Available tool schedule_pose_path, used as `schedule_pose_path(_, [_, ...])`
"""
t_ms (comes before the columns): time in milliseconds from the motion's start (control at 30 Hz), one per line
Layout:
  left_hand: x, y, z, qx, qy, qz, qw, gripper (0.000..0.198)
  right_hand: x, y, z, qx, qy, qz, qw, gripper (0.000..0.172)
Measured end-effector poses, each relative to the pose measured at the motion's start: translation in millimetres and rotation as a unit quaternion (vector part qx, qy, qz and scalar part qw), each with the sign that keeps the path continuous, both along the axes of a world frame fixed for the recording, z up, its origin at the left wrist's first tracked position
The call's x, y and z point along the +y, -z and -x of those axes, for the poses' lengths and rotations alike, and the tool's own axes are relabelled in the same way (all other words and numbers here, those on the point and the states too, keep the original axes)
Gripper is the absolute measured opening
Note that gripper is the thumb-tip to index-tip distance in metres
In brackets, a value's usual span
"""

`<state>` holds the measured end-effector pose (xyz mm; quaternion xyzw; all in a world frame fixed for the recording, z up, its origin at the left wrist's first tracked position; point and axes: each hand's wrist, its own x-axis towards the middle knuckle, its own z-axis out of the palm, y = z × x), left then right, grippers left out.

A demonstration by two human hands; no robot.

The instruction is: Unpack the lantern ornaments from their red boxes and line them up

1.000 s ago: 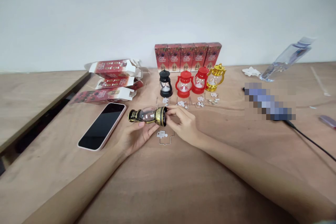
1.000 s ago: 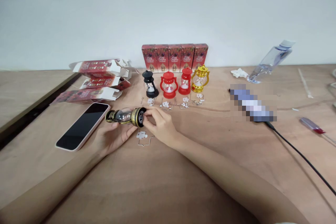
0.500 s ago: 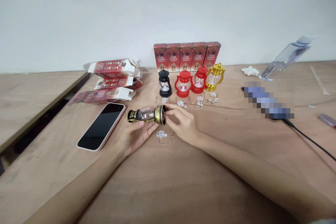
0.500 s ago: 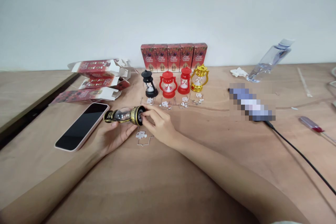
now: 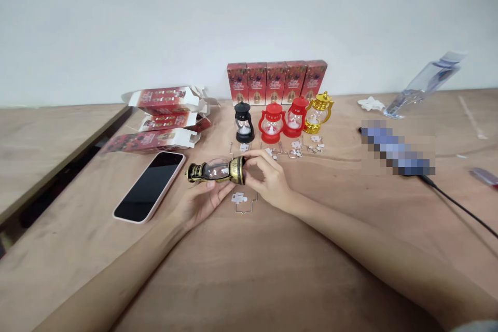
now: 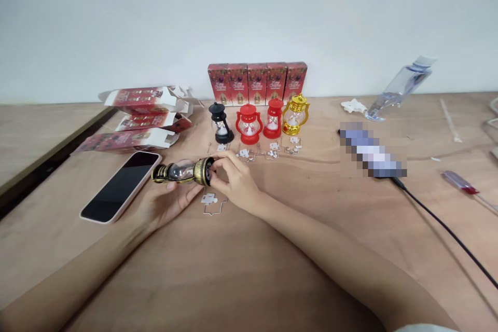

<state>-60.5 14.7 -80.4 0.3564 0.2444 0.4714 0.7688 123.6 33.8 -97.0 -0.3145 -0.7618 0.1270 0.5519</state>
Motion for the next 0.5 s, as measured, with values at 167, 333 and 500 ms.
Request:
schedule_pose_path(167, [0.6,-2.1,-0.8,0.005,0.006,-0.008,1.0,0.039,-0.4,-1.2,-0.3,-0.012,-0.005,0.007,1.0,0.003])
schedule_pose_path(333, [1.0,-3.0,-2.0,-0.01,0.024,-0.002,1.0,0.038,-0.1,-1.9,-0.4,0.001,-0.003,-0.001,1.0,0.006])
schedule_pose_path(500, [1.3,-2.2,-1.1,-0.001,-0.005,0.002,1.0,0.038,-0.4,-2.7,0.8,0.015,-0.001,-0.007,1.0,0.005])
